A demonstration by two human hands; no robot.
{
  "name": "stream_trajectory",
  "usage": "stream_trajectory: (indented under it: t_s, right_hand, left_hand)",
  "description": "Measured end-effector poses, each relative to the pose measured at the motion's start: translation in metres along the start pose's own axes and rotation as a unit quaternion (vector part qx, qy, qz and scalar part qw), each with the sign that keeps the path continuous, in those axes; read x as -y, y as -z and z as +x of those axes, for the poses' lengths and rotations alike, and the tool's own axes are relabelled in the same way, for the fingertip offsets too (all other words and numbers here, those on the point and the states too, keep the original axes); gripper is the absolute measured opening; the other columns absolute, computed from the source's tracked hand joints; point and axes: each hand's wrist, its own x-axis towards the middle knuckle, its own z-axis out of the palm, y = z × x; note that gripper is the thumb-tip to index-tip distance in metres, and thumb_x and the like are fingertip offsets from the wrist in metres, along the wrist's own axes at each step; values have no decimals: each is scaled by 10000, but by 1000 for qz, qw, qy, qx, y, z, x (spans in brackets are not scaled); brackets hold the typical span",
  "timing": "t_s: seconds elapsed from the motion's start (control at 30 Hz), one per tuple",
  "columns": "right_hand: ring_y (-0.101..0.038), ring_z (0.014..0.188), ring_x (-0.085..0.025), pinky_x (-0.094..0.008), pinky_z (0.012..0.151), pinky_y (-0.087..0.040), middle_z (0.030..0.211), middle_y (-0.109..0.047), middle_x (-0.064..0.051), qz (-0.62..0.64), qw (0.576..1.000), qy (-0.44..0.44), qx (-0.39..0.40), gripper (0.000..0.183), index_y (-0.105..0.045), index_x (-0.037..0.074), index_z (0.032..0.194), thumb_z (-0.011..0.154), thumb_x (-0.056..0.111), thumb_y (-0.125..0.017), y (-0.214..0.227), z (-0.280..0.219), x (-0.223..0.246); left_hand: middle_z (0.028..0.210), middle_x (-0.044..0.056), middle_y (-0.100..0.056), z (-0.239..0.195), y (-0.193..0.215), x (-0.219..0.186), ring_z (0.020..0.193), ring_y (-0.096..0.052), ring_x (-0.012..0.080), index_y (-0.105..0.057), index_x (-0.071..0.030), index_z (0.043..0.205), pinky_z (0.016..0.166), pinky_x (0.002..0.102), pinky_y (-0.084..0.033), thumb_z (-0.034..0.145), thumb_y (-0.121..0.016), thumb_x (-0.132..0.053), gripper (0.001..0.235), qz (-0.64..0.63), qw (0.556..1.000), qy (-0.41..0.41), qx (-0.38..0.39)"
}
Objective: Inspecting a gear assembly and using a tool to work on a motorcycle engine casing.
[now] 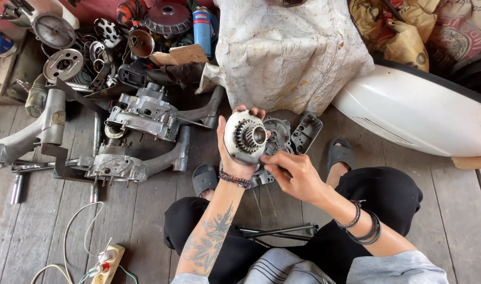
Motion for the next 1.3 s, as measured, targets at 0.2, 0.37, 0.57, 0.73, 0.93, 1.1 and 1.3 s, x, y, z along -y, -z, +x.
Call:
stream_trajectory:
  t_s: [0.2, 0.37, 0.57, 0.73, 0.93, 1.1, 1.3]
  right_hand:
    - [-558, 412, -259, -314, 375, -440, 614, -589, -79, -13, 1000, 18, 3, 50, -705, 91, 919, 924, 50, -676, -7, -4, -6]
    - [-596, 465, -286, -349, 418, -473, 640, -620, -88, -14, 1000, 15, -12, 58, -676, 93, 887, 930, 54, -672, -3, 0, 1]
    - [-614, 504, -316, -334, 431, -480, 812, -714, -101, -23, 999, 5, -26, 18, -649, 65, 969, 975, 81, -655, -11, -5, -1]
    - [-510, 473, -204, -297, 464, -387, 917, -720, -75, -39, 999, -15, 19, 100, -651, 59, 1117, 1031, 99, -619, -7, -7, -13]
    - [-644, 582, -211, -312, 491, -485, 912, -722, -85, -38, 999, 2, 6, 122, -681, 24, 1105, 1022, 93, -624, -4, -3, -9]
    - [-673, 578, -215, -299, 472, -530, 979, -755, -159, -13, 1000, 4, 15, 66, -614, -8, 1068, 1022, 35, -597, -10, -5, 0]
    - [-442, 388, -235, -316, 392, -289, 717, -669, -56, -124, 992, 11, 26, 133, -610, 70, 1116, 1038, 176, -596, -16, -19, -5]
  left_hand:
    - [1262, 184, -594, 0, 8, -3, 1280, -573, 355, -564, -84, 1265, 921, 562, -578, 1057, -377, -530, 526, -23, 999, 15, -18]
    - [1261, 206, -603, -2, -5, -6, 1251, -583, 372, -582, -69, 1237, 932, 584, -547, 1034, -399, -511, 520, -9, 999, 27, -35]
    - [1338, 164, -602, -6, -17, -6, 1244, -593, 321, -590, -111, 1235, 927, 542, -534, 1023, -395, -527, 507, 30, 997, 14, -69]
    - [1224, 130, -621, -8, -33, -6, 1188, -578, 313, -616, -115, 1191, 828, 468, -528, 956, -572, -498, 451, 53, 995, -2, -86]
    - [1324, 143, -623, -11, -37, -6, 1288, -563, 333, -598, -105, 1314, 986, 513, -454, 941, -505, -552, 590, 70, 989, 17, -129]
    - [1343, 190, -608, -9, -33, -3, 1240, -581, 332, -561, -47, 1371, 848, 449, -546, 943, -513, -532, 649, 110, 991, -3, -80]
    - [1331, 177, -609, -9, -32, 4, 1228, -585, 306, -566, -42, 1333, 825, 392, -559, 943, -478, -505, 612, 178, 979, -51, -82]
